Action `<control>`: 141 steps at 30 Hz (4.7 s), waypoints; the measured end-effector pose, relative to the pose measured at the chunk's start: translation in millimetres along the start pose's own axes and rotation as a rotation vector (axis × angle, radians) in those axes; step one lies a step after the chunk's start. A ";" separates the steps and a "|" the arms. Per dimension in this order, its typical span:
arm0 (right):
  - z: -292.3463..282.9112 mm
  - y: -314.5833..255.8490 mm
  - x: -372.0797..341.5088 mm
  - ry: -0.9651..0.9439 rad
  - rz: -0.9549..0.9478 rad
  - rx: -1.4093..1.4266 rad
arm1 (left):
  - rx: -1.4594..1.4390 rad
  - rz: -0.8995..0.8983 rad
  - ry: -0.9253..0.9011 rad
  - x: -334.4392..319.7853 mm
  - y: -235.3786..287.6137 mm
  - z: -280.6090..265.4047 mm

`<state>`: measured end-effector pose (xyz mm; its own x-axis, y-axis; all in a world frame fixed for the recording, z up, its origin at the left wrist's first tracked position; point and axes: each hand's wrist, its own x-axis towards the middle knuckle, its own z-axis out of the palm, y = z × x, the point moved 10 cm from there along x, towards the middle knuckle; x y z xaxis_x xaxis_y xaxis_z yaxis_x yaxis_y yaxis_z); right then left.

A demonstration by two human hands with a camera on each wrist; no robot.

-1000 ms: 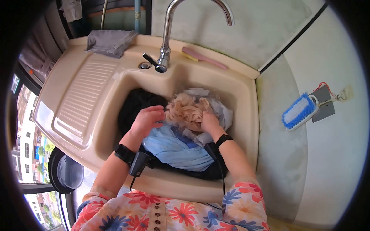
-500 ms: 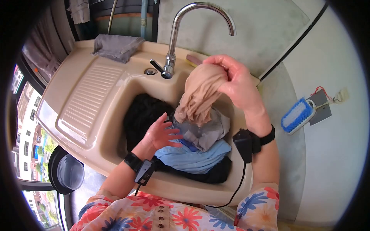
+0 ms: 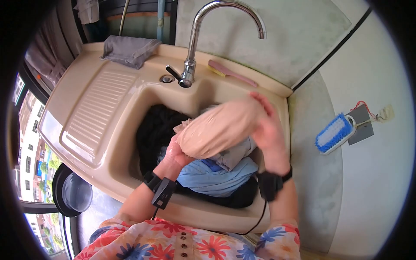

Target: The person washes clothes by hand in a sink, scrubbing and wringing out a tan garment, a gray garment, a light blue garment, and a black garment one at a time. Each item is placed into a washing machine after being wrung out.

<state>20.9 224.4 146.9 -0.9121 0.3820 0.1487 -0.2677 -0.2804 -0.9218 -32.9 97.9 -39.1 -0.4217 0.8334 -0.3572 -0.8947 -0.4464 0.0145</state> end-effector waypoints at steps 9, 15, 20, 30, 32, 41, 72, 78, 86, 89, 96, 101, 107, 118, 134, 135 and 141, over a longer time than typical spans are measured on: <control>-20.6 178.6 -28.1 -0.211 0.124 -0.375 | -0.060 -0.107 -0.194 -33.5 -16.0 50.0; -10.9 148.4 -26.2 -0.018 0.113 0.042 | -0.054 -0.157 -0.311 -39.5 -32.2 46.6; -51.2 126.2 -5.5 0.068 0.292 0.164 | 0.386 -0.083 -0.162 -35.0 -26.6 41.1; -45.1 211.5 -3.2 0.061 0.637 -0.088 | 1.952 0.074 -0.008 -19.4 -4.4 27.3; -48.7 233.7 -5.4 -0.020 0.645 -0.227 | 2.204 -0.311 -0.026 -15.0 -18.6 0.7; -34.0 139.2 -3.3 -0.135 0.459 0.160 | 0.811 -0.100 -0.246 -39.1 -5.8 42.4; -22.8 199.2 -20.3 0.028 0.470 -0.023 | 2.352 0.034 0.189 -43.2 29.0 8.9; 10.8 198.4 -55.7 -0.255 0.716 0.264 | 2.049 0.478 0.055 -67.5 67.1 59.4; 79.2 193.5 -54.6 -0.263 0.681 0.165 | 1.220 0.793 0.055 -132.6 167.2 86.1; 138.2 177.1 -18.0 -0.256 0.458 0.178 | 0.892 0.472 -0.240 -150.0 173.2 60.5; 302.6 174.9 20.7 -0.424 0.374 0.140 | 0.506 0.660 -0.006 -283.4 271.6 13.9; 393.0 231.1 25.2 -0.718 0.197 -0.538 | 0.341 1.143 0.148 -444.7 371.5 -66.9; 402.8 284.5 14.8 -0.906 -0.451 -1.360 | -0.151 1.270 0.488 -567.8 353.8 -359.5; 416.5 289.7 16.1 -0.951 -0.415 -1.519 | -0.606 0.832 1.016 -500.1 162.9 -744.3; 410.9 289.4 22.6 -0.938 -0.390 -1.461 | -0.131 0.574 0.493 -311.7 387.3 -494.4; 408.1 287.6 22.2 -0.925 -0.395 -1.454 | -0.085 0.594 0.622 -333.5 388.7 -492.6; 401.4 280.6 20.9 -0.852 -0.448 -1.346 | 0.261 0.862 0.830 -436.6 433.1 -420.8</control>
<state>-197.8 -199.8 35.0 -0.8601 -0.4719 0.1937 -0.5101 0.7999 -0.3160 -174.3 -596.4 -269.8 -0.7541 -0.2060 -0.6237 -0.4119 -0.5913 0.6933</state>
